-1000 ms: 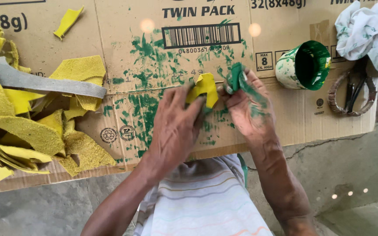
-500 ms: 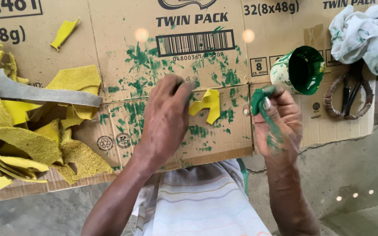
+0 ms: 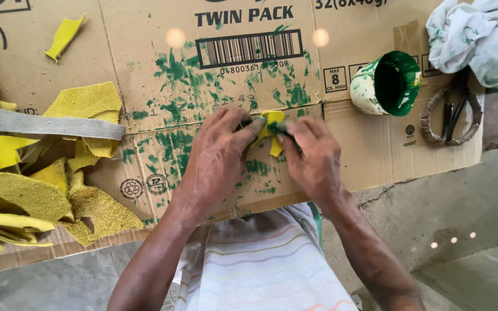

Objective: The person paints yellow foam pieces green using a small brush. They repeatedly dip the brush into a green paint container and apply paint to each piece, then place the painted pieces on a cardboard surface.

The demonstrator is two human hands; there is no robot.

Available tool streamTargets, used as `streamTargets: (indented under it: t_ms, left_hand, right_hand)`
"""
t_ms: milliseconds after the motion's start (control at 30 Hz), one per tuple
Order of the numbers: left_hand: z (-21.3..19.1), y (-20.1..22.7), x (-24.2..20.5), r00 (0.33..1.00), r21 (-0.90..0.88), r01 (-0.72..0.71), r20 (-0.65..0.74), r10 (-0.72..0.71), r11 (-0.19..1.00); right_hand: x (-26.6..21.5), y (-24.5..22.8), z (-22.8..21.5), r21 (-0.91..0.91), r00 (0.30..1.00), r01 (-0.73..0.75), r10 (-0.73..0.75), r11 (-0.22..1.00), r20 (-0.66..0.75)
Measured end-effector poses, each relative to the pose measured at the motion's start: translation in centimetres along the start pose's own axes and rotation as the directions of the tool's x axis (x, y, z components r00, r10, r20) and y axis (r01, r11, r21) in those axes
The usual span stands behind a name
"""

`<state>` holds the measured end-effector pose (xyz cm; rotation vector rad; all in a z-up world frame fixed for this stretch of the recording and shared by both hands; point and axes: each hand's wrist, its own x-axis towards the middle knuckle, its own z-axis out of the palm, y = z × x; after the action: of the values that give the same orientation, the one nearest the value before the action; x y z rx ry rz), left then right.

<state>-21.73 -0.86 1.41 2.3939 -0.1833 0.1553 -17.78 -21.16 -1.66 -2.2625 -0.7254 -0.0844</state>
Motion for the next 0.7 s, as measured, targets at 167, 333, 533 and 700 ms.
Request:
streamTargets:
  t_ms: [167, 333, 533, 700]
  left_hand:
    - [-0.1, -0.6, -0.1, 1.000, -0.064, 0.006, -0.026, -0.007, 0.998]
    - [-0.3, -0.7, 0.0, 1.000, -0.075, 0.014, 0.005, -0.014, 0.997]
    - [0.0, -0.9, -0.1, 1.000, -0.085, 0.005, 0.008, -0.004, 0.996]
    - [0.0, -0.8, 0.0, 0.998, -0.065, 0.044, 0.054, -0.040, 0.997]
  right_hand:
    - [-1.1, -0.3, -0.3, -0.029, 0.997, 0.056, -0.054, 0.998, 0.060]
    - [-0.7, -0.5, -0.3, -0.044, 0.995, 0.057, -0.053, 0.997, 0.088]
    - [-0.3, -0.6, -0.3, -0.074, 0.997, 0.081, -0.079, 0.994, 0.026]
    - [-0.7, -0.3, -0.2, -0.027, 0.992, 0.076, -0.073, 0.997, 0.100]
